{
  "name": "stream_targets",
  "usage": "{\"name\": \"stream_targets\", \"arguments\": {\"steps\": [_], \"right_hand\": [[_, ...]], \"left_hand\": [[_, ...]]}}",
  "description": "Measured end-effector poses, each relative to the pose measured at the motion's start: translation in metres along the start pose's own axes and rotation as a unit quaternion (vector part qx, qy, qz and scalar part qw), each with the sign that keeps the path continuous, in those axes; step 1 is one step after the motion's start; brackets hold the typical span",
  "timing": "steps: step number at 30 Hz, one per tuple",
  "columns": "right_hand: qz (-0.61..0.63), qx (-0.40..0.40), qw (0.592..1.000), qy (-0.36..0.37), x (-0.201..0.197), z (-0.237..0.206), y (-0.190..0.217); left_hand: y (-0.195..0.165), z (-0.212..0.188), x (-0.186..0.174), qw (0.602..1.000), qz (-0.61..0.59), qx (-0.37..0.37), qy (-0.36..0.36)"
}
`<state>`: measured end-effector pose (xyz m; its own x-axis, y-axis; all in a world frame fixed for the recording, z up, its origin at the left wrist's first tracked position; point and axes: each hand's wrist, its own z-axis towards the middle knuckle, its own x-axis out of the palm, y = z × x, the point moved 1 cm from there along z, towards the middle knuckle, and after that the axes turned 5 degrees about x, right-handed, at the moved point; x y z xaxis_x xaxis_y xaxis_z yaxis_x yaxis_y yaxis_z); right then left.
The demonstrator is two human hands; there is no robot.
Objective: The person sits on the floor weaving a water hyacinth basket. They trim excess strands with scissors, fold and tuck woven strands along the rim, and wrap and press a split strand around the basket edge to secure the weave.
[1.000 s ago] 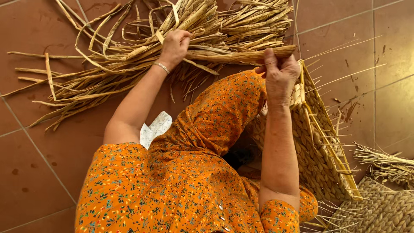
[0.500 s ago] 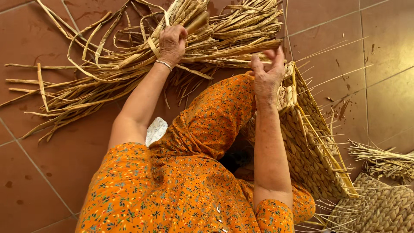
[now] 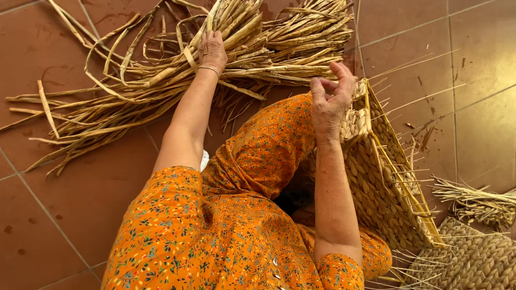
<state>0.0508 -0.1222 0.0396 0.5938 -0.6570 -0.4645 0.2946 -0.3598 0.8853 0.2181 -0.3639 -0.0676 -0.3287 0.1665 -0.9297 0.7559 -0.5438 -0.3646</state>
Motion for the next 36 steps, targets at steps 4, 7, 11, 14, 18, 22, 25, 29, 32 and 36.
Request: {"name": "stream_targets", "arguments": {"steps": [4,7,11,14,18,22,25,29,32,36], "right_hand": [[0.019,-0.014,0.999,0.026,-0.004,-0.007,-0.004],[0.024,-0.007,0.999,0.040,-0.005,-0.009,-0.009],[0.059,0.032,0.996,0.063,-0.003,-0.010,-0.013],[0.060,0.033,0.995,0.079,0.001,-0.007,-0.011],[-0.015,-0.001,0.993,0.113,0.013,-0.002,-0.010],[-0.008,0.048,0.986,0.161,0.038,-0.001,-0.001],[0.092,0.078,0.981,0.154,0.053,-0.004,0.019],[0.162,0.054,0.984,0.058,0.052,0.001,0.026],[0.236,0.080,0.966,-0.071,0.030,0.025,-0.005],[0.352,0.005,0.909,-0.222,-0.072,0.049,-0.033]], "left_hand": [[-0.012,-0.001,0.006,0.978,-0.054,-0.100,0.175],[-0.018,-0.016,0.000,0.972,-0.076,-0.065,0.212],[-0.015,-0.044,-0.006,0.971,-0.212,-0.010,0.110],[-0.016,-0.056,-0.010,0.967,-0.238,0.091,-0.017],[-0.030,-0.069,-0.021,0.936,-0.288,0.177,-0.094],[-0.038,-0.088,-0.037,0.909,-0.369,0.180,-0.068],[-0.041,-0.098,-0.036,0.922,-0.325,0.201,-0.057],[-0.020,-0.106,-0.025,0.981,-0.067,0.169,-0.070],[0.015,-0.115,-0.017,0.986,0.125,-0.009,0.106],[0.053,-0.142,-0.020,0.986,0.065,-0.036,0.150]]}}
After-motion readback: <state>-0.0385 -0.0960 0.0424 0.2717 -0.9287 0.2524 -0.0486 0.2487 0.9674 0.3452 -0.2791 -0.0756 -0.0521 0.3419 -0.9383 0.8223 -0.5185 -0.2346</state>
